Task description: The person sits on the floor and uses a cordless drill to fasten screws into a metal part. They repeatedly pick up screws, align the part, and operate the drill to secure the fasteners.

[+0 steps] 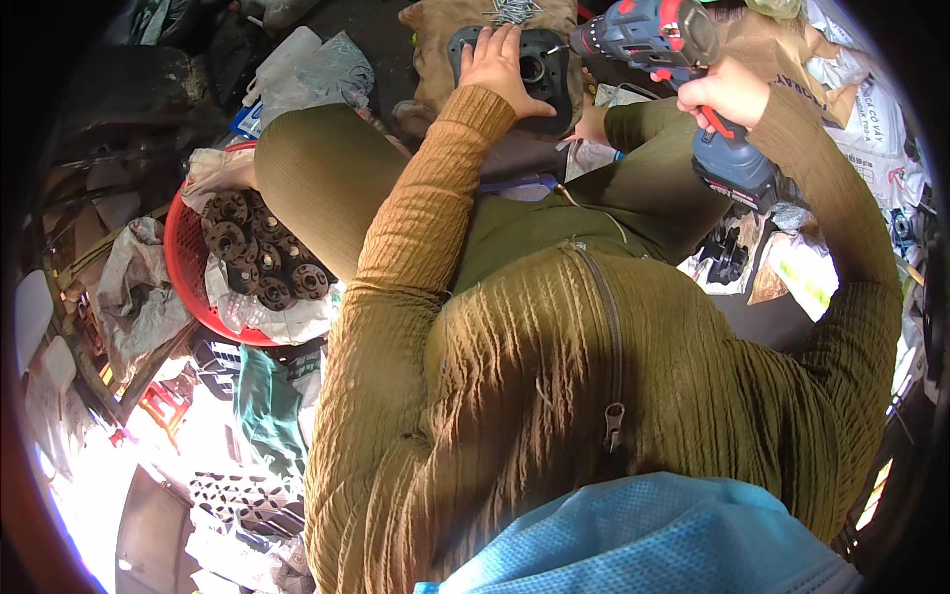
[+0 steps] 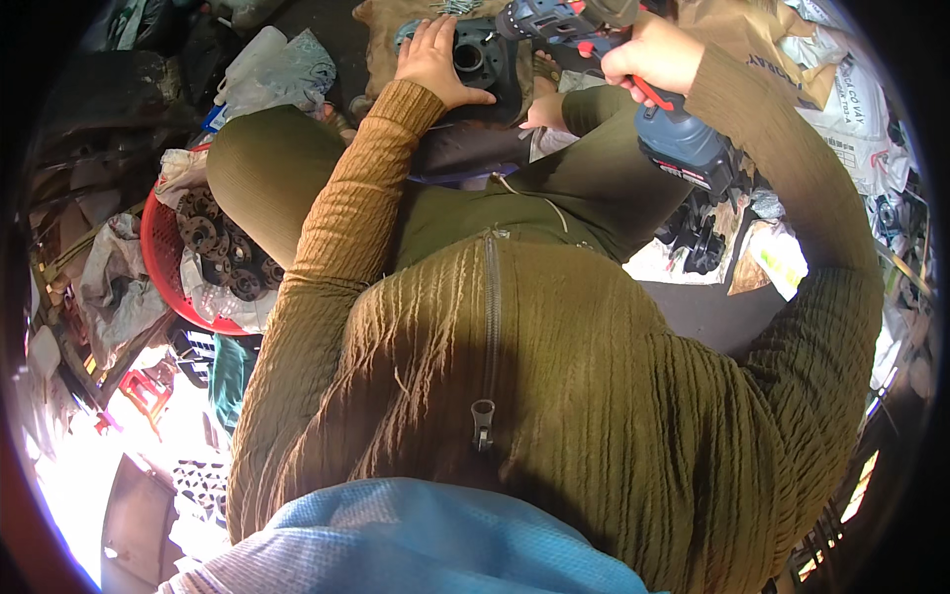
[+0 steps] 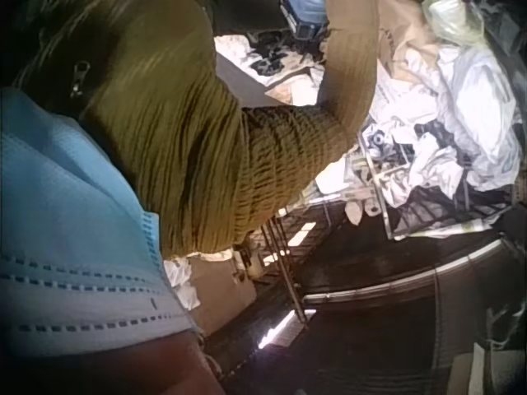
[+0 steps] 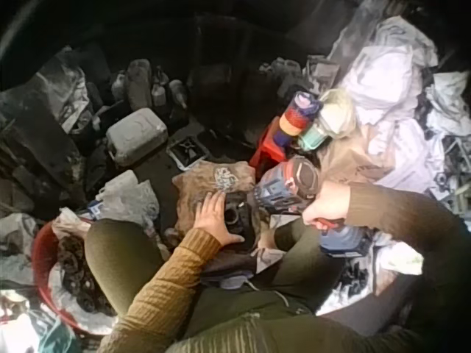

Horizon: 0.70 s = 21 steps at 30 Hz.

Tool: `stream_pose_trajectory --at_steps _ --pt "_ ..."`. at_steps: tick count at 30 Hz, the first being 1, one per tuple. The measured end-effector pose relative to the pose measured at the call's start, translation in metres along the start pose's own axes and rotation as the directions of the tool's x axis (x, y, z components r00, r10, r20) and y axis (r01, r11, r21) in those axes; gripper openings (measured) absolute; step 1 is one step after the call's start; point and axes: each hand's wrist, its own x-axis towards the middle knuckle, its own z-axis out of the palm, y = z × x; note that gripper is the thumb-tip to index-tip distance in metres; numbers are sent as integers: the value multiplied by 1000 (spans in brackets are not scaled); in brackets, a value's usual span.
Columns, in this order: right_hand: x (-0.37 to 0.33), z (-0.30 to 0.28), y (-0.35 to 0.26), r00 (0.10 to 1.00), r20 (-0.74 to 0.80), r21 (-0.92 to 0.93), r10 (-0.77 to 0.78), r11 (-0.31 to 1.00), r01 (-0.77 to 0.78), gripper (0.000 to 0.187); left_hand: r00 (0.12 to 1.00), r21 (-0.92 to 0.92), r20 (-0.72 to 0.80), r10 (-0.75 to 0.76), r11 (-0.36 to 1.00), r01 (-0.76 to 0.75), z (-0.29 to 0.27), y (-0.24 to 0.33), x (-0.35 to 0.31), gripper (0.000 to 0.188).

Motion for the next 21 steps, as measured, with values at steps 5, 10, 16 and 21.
stream_pose_trajectory --at_steps 5,10,16,21 --pt "23 0 9 998 40 7 40 999 -41 22 1000 -23 26 -3 1000 3 11 -4 3 120" --pt "37 2 8 998 10 -15 60 998 -60 37 1000 -99 -16 19 995 -20 23 -10 5 114" --pt "33 3 -2 999 -18 -53 35 998 -36 44 997 -229 -69 17 973 -32 25 -9 4 107" --pt "31 -5 -7 998 54 33 -30 999 29 45 979 -276 -202 39 956 -96 11 -2 7 108"
